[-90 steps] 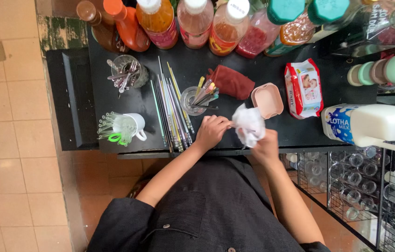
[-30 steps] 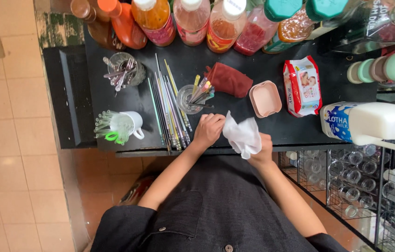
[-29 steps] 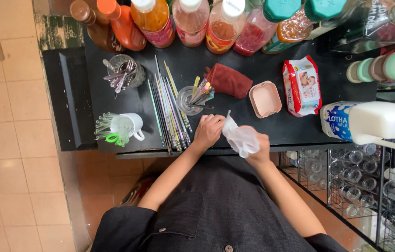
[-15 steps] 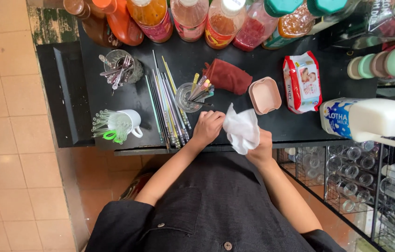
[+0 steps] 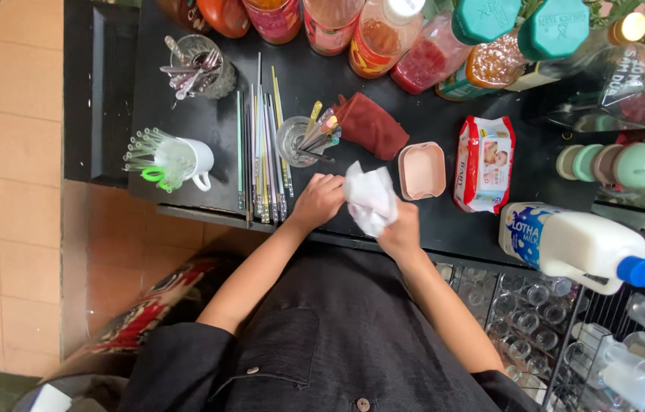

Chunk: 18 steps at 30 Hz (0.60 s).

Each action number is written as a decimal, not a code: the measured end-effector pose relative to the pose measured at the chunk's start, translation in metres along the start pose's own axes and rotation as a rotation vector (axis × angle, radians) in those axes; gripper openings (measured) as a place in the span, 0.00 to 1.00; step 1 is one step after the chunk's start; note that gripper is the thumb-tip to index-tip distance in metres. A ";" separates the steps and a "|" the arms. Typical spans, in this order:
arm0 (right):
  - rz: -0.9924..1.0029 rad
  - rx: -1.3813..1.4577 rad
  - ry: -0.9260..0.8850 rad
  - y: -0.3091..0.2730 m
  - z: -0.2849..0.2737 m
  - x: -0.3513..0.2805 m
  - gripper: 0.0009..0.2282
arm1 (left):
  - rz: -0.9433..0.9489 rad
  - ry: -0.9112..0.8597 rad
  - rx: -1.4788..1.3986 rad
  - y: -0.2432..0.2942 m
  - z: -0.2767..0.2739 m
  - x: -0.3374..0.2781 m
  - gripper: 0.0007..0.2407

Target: Cleaning reusable straws with a cloth.

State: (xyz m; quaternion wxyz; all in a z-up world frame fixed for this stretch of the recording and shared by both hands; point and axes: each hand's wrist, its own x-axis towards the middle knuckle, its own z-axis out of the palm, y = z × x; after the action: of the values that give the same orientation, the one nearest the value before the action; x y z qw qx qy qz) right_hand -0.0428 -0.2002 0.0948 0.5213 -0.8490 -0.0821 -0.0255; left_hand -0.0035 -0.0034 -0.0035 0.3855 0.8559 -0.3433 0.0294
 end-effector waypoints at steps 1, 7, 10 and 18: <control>0.000 0.002 -0.009 -0.008 -0.008 0.001 0.14 | -0.009 0.003 0.000 0.003 -0.001 0.001 0.06; -0.239 -0.010 0.076 0.040 -0.002 -0.005 0.07 | -0.077 -0.033 -0.023 -0.001 0.008 -0.005 0.04; 0.003 0.069 -0.062 0.082 0.027 -0.017 0.07 | -0.077 -0.124 0.073 -0.010 0.015 -0.012 0.06; -0.116 0.010 -0.076 0.006 -0.006 -0.003 0.09 | -0.024 -0.046 0.034 -0.002 0.005 -0.004 0.07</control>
State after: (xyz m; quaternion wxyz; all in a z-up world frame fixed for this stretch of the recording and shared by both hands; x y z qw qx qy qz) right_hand -0.0447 -0.2084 0.0916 0.5195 -0.8406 -0.1514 -0.0229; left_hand -0.0066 -0.0040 -0.0096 0.3631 0.8669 -0.3414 0.0110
